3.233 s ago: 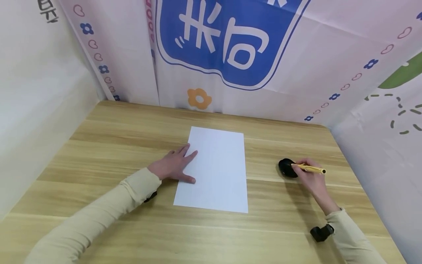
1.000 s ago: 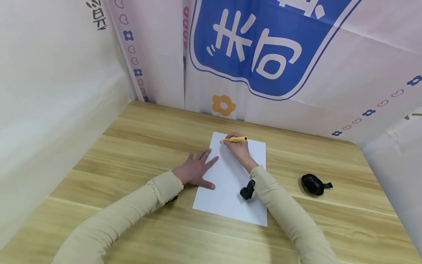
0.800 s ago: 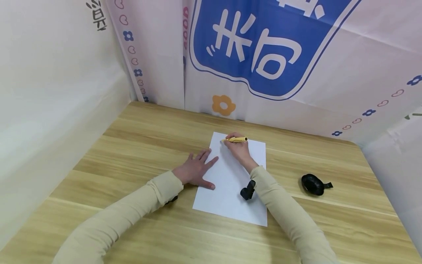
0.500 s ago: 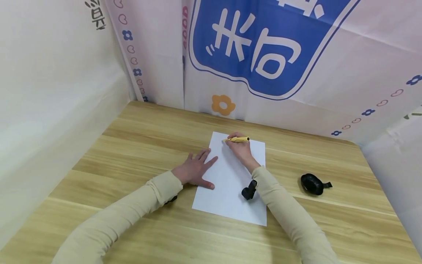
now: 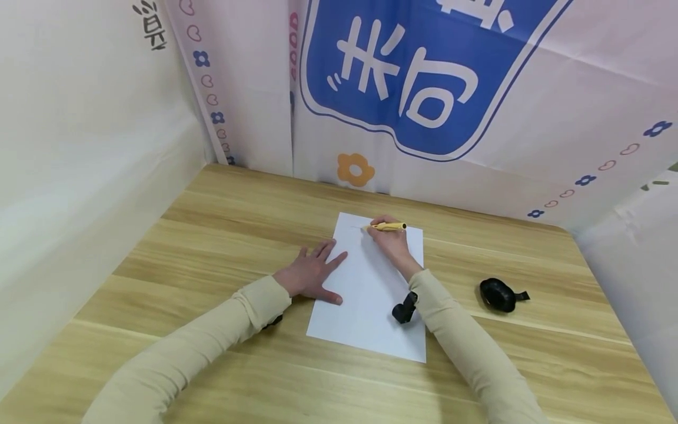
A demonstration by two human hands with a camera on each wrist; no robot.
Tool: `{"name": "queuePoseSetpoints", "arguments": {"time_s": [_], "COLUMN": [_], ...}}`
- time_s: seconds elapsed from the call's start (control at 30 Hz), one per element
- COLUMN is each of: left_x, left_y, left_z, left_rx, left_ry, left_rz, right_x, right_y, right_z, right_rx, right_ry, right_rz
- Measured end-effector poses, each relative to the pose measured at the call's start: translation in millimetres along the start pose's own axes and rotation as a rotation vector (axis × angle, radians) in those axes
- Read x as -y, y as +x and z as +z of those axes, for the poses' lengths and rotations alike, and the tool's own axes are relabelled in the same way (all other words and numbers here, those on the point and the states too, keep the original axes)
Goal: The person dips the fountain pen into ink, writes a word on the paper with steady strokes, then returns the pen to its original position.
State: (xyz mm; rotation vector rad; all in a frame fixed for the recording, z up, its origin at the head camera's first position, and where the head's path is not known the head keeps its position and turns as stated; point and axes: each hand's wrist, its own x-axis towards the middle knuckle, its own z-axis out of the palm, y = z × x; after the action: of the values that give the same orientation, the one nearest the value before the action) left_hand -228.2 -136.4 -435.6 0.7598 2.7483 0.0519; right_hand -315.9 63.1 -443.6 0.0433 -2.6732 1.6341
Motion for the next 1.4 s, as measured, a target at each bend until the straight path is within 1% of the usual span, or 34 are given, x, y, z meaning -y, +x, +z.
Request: {"name": "queuePoseSetpoints", "arguments": {"time_s": [0.17,0.5,0.77,1.03,1.4], "left_x": [0.6,-0.4,0.6,1.3,0.4], "left_y": [-1.2,-3.6,-2.2,-1.1,-1.2], "left_z": [-0.9,-3.3,-2.2,-2.5,-2.3], "left_rx": [-0.002,0.010,0.007,0.011,0.009], "left_ry": [-0.002,-0.025,-0.008,-0.007,-0.014], "left_rz": [0.002,0.009,0.006,0.008,0.011], "right_x": [0.4,-1.8,-2.0,-5.2,-7.9], "right_y": [-2.4,-5.0,-6.1,-5.8,-8.6], "right_z": [-3.4,-8.2,-12.7,-15.2,-21.1], "right_rx": [-0.008,-0.005,-0.017,-0.044,-0.048], "right_ry": [-0.007,0.027,0.023,0.024,0.033], "right_rz": [0.008,0.031,0.053,0.045,0.055]}}
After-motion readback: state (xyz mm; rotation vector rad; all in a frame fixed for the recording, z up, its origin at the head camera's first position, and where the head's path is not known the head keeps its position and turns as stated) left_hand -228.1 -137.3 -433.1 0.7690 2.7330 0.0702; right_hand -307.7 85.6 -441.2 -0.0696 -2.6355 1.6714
